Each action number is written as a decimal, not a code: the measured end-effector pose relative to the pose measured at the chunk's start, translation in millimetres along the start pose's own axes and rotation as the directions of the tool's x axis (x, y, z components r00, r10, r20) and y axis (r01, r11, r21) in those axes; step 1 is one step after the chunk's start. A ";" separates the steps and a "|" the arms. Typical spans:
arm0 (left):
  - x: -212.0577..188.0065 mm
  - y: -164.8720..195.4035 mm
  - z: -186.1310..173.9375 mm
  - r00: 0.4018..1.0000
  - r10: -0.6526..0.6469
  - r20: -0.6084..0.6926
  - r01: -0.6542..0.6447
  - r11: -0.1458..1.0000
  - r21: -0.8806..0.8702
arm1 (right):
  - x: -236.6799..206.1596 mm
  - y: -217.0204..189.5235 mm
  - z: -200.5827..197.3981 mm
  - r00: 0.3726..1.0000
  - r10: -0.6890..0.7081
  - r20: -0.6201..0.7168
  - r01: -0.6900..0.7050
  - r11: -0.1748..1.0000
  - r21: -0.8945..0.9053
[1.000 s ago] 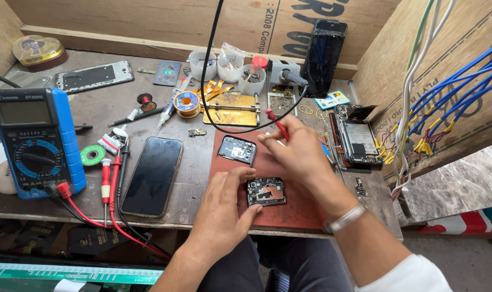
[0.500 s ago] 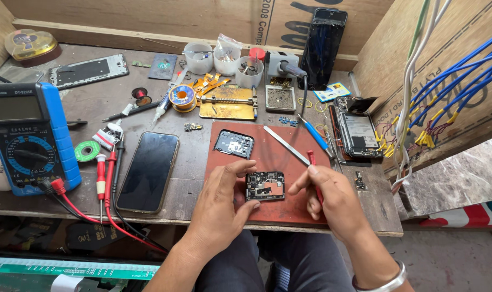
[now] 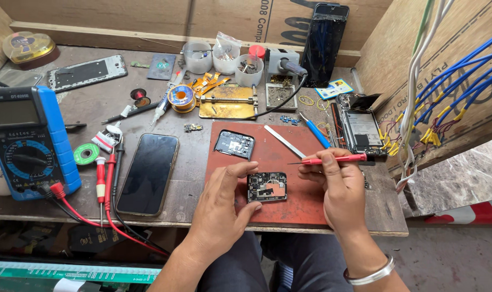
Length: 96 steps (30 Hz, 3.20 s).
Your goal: The person disassembles a smartphone at a repair bench, prying off the back cover and lifting out the internal board. They use a screwdriver and tweezers to work on the phone motherboard, briefly plug a power adapter into a wall socket, and continue manipulating components on the board with tweezers.
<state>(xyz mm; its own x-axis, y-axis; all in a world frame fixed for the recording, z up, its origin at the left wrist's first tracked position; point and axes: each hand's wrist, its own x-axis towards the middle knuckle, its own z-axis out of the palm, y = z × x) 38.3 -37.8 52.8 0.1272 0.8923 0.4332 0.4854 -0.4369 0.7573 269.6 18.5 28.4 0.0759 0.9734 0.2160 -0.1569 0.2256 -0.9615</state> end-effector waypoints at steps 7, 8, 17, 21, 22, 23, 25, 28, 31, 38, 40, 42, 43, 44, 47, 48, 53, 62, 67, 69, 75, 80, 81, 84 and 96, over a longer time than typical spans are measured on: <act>1.0 0.0 0.0 0.995 -0.085 0.052 0.085 0.996 0.007 | -10.6 1.1 -4.6 0.997 -0.073 0.017 0.073 0.997 0.016; 0.9 0.0 -0.2 0.996 -0.075 0.047 0.075 0.997 0.010 | -11.4 1.1 -4.4 0.997 -0.071 0.015 0.072 0.997 -0.013; 0.6 0.7 -0.1 0.997 -0.073 0.040 0.073 0.997 0.010 | -16.3 -3.0 2.9 0.997 -0.070 0.032 0.074 0.986 -0.151; 0.9 1.6 -0.4 0.996 -0.082 0.045 0.082 0.997 0.011 | -17.5 -6.5 6.0 0.998 -0.052 0.042 0.058 0.982 -0.178; 1.0 1.7 -0.5 0.996 -0.076 0.041 0.075 0.997 0.016 | -17.8 -7.3 6.7 0.997 -0.051 0.051 0.060 0.981 -0.182; 1.2 1.7 -0.4 0.996 -0.080 0.042 0.079 0.997 0.015 | -18.0 -7.9 7.5 0.997 -0.050 0.061 0.061 0.981 -0.186; 0.9 1.9 -0.3 0.995 -0.089 0.043 0.088 0.996 0.014 | -18.9 -9.0 9.0 0.996 -0.051 0.074 0.065 0.977 -0.202; 0.9 1.9 -0.1 0.995 -0.093 0.043 0.093 0.996 0.006 | -20.2 -9.6 10.2 0.995 -0.054 0.078 0.070 0.971 -0.227; 0.9 2.0 -0.1 0.997 -0.067 0.037 0.066 0.997 0.029 | -19.8 -8.8 10.1 0.996 -0.055 0.070 0.069 0.972 -0.226; -0.5 2.4 0.0 1.000 -0.001 0.027 0.001 1.000 0.024 | -18.3 -5.5 8.4 0.998 -0.051 0.048 0.059 0.979 -0.193; -0.6 2.1 0.2 0.999 0.039 0.013 -0.040 0.999 0.023 | -20.9 -4.9 9.1 0.996 -0.074 0.044 0.082 0.975 -0.208; -0.6 1.6 0.4 0.999 0.048 0.017 -0.048 0.999 0.010 | -22.7 -4.3 10.1 0.994 -0.102 0.037 0.108 0.965 -0.240; -0.6 1.4 0.6 0.998 0.052 0.019 -0.052 0.999 0.004 | -22.0 -4.2 9.9 0.996 -0.084 0.037 0.090 0.965 -0.246; -0.8 1.3 0.6 0.998 0.057 0.017 -0.057 0.998 -0.003 | -19.9 -4.2 9.6 0.997 -0.067 0.036 0.074 0.965 -0.251; -1.1 1.4 0.8 0.997 0.080 0.010 -0.080 0.997 -0.008 | -8.0 -3.9 7.3 0.998 0.039 0.050 -0.027 0.976 -0.218; -1.5 1.7 0.8 0.996 0.093 0.006 -0.093 0.996 0.000 | -3.9 -3.6 6.5 0.995 0.084 0.058 -0.071 0.978 -0.199; -0.4 2.1 0.1 0.997 0.076 0.005 -0.076 0.997 -0.004 | 3.0 0.6 4.7 0.982 0.161 0.096 -0.150 0.982 -0.116; 0.5 5.5 0.0 0.997 0.080 0.009 -0.081 0.988 0.133 | 5.0 2.4 -0.2 0.970 0.210 0.119 -0.212 0.977 0.006; 1.7 7.7 1.7 1.000 0.020 0.016 -0.022 0.987 0.156 | 4.9 3.6 0.0 0.967 0.219 0.133 -0.222 0.975 0.007; 1.8 8.9 2.8 1.000 0.004 0.024 -0.008 0.985 0.174 | 3.7 3.4 -0.2 0.966 0.218 0.137 -0.220 0.975 0.005; 3.9 10.5 2.9 1.000 -0.012 0.019 0.009 0.985 0.170 | 0.9 2.9 -2.4 0.964 0.185 0.190 -0.191 0.981 0.015; 3.5 11.6 2.5 1.000 -0.016 0.011 0.014 0.986 0.165 | -5.9 5.2 -3.2 0.986 0.044 0.159 -0.056 0.996 0.069; 3.3 11.8 2.8 1.000 -0.017 0.010 0.015 0.986 0.167 | -7.8 4.8 -3.4 0.990 0.004 0.141 -0.019 0.995 0.103; 2.6 11.9 4.0 1.000 -0.008 0.005 0.006 0.982 0.190 | -13.6 -0.9 -3.6 0.995 -0.013 0.094 -0.005 0.982 0.190; 3.9 11.4 4.9 0.998 -0.058 0.006 0.056 0.979 0.197 | -41.9 -42.5 25.5 0.982 -0.055 0.180 0.164 0.726 -0.668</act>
<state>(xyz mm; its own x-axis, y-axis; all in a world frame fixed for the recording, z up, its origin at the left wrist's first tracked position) 48.6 -38.8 60.7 0.1040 0.9168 0.3857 0.6528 -0.3554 0.6690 247.9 -30.8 64.5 -0.0945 0.9505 0.2960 0.5564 0.2970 -0.7760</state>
